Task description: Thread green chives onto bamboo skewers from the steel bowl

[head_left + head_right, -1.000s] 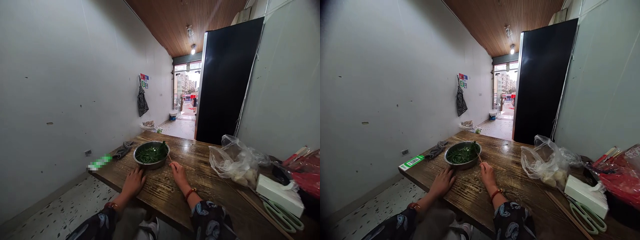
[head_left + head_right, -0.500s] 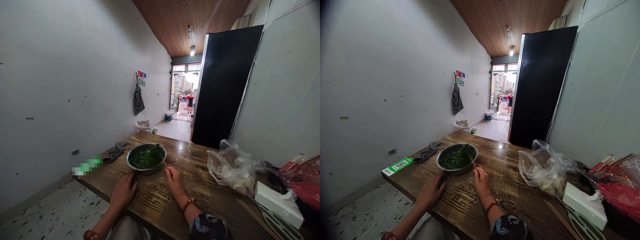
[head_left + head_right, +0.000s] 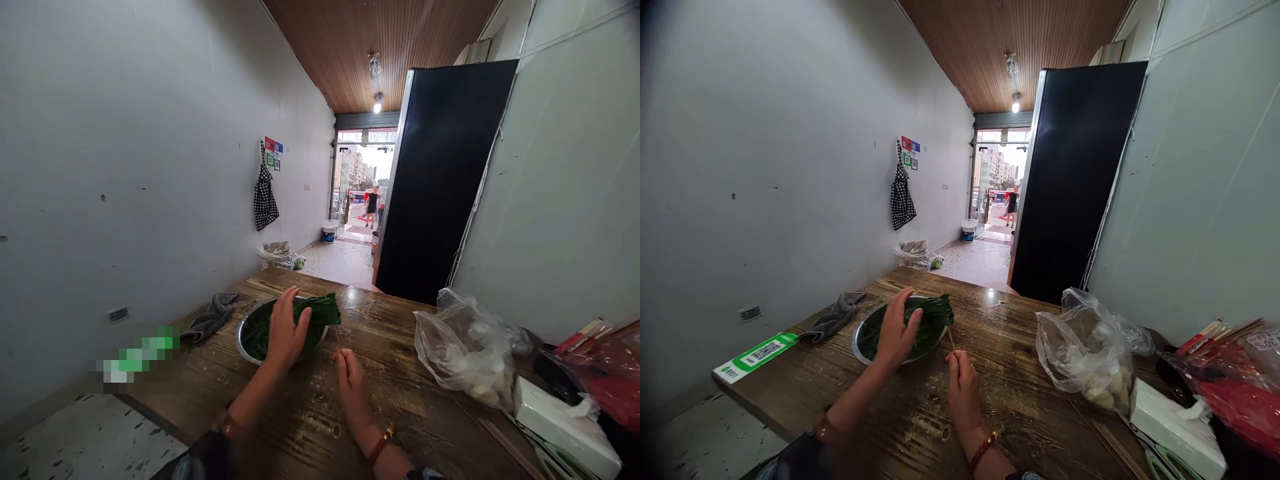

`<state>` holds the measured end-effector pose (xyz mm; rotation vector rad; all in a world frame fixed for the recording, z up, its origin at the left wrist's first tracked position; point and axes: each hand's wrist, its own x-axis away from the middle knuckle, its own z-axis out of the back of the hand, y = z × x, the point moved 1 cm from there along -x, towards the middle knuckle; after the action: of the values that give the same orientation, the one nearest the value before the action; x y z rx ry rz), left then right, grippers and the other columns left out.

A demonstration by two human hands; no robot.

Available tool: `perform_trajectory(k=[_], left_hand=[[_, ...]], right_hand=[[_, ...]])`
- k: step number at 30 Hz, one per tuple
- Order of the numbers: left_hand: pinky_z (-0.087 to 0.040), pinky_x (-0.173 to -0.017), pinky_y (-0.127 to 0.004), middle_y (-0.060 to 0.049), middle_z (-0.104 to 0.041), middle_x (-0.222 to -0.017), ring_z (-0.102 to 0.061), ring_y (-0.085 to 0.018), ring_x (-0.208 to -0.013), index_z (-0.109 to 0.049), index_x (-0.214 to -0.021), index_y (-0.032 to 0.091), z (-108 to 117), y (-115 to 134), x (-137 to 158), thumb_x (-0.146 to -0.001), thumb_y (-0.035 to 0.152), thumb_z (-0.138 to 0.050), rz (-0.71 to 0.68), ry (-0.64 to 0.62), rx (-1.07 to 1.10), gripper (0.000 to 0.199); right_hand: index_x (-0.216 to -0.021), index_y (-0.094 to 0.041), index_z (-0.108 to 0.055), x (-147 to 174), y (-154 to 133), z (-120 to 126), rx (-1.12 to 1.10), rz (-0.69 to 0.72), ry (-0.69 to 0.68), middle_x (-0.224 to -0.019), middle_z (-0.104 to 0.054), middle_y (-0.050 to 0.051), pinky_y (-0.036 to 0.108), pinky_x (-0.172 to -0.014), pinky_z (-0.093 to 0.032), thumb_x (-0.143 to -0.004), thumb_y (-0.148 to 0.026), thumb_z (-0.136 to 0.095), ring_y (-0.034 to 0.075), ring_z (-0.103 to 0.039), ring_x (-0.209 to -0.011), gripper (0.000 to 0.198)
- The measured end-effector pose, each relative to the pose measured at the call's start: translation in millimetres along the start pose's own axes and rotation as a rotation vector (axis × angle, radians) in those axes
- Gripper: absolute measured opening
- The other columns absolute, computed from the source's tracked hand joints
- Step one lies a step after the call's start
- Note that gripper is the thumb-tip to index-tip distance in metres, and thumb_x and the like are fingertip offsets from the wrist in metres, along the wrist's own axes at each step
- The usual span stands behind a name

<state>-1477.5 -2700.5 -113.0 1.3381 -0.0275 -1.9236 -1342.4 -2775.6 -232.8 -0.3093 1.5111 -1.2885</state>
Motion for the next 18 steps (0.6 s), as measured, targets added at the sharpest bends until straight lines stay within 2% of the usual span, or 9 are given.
perform_trajectory(k=[4, 7, 10, 14, 18], left_hand=[[-0.035, -0.105, -0.045, -0.015, -0.053, -0.132, -0.047, -0.025, -0.124, -0.044, -0.131, 0.017, -38.0, 14.8, -23.3, -0.094, 0.041, -0.036, -0.040, -0.161, 0.107, 0.045], [-0.038, -0.102, -0.046, -0.012, -0.063, -0.118, -0.056, -0.023, -0.111, -0.054, -0.122, 0.017, -51.0, 18.0, -30.9, -0.094, 0.039, -0.034, -0.128, -0.285, 0.143, 0.040], [-0.034, -0.105, -0.048, -0.010, -0.065, -0.112, -0.057, -0.022, -0.107, -0.055, -0.121, 0.019, -52.0, 16.6, -33.8, -0.094, 0.037, -0.036, -0.212, -0.299, 0.152, 0.038], [-0.029, -0.109, -0.049, -0.011, -0.060, -0.124, -0.052, -0.023, -0.118, -0.051, -0.125, 0.020, -42.5, 7.8, -35.2, -0.092, 0.036, -0.041, -0.268, -0.209, 0.158, 0.038], [-0.030, -0.109, -0.049, -0.008, -0.066, -0.112, -0.059, -0.021, -0.108, -0.053, -0.119, 0.021, -32.2, -2.3, -32.9, -0.093, 0.034, -0.040, -0.327, -0.274, 0.207, 0.031]], right_hand=[[-0.082, -0.023, -0.052, -2.5, 1.5, 1.6, -0.045, -0.066, 0.013, -0.074, -0.057, 0.000, 0.024, -0.060, -0.043, -0.098, -0.041, -0.030, 0.014, -0.054, -0.065, 0.033], [-0.085, -0.023, -0.053, -6.6, 4.0, 3.8, -0.020, -0.074, 0.055, -0.078, -0.058, 0.001, 0.024, -0.062, -0.045, -0.097, -0.040, -0.032, 0.015, -0.056, -0.069, 0.030], [-0.083, -0.023, -0.053, -10.4, 6.1, 5.2, 0.029, -0.051, 0.085, -0.076, -0.059, 0.001, 0.024, -0.062, -0.046, -0.098, -0.039, -0.032, 0.015, -0.057, -0.069, 0.030], [-0.082, -0.024, -0.056, -10.5, 7.7, 4.3, 0.105, -0.038, 0.059, -0.075, -0.062, 0.001, 0.023, -0.062, -0.048, -0.097, -0.038, -0.035, 0.015, -0.061, -0.068, 0.030], [-0.086, -0.024, -0.061, -8.3, 8.1, 3.1, 0.160, -0.027, 0.019, -0.078, -0.067, 0.003, 0.023, -0.063, -0.052, -0.096, -0.037, -0.038, 0.016, -0.064, -0.069, 0.028]])
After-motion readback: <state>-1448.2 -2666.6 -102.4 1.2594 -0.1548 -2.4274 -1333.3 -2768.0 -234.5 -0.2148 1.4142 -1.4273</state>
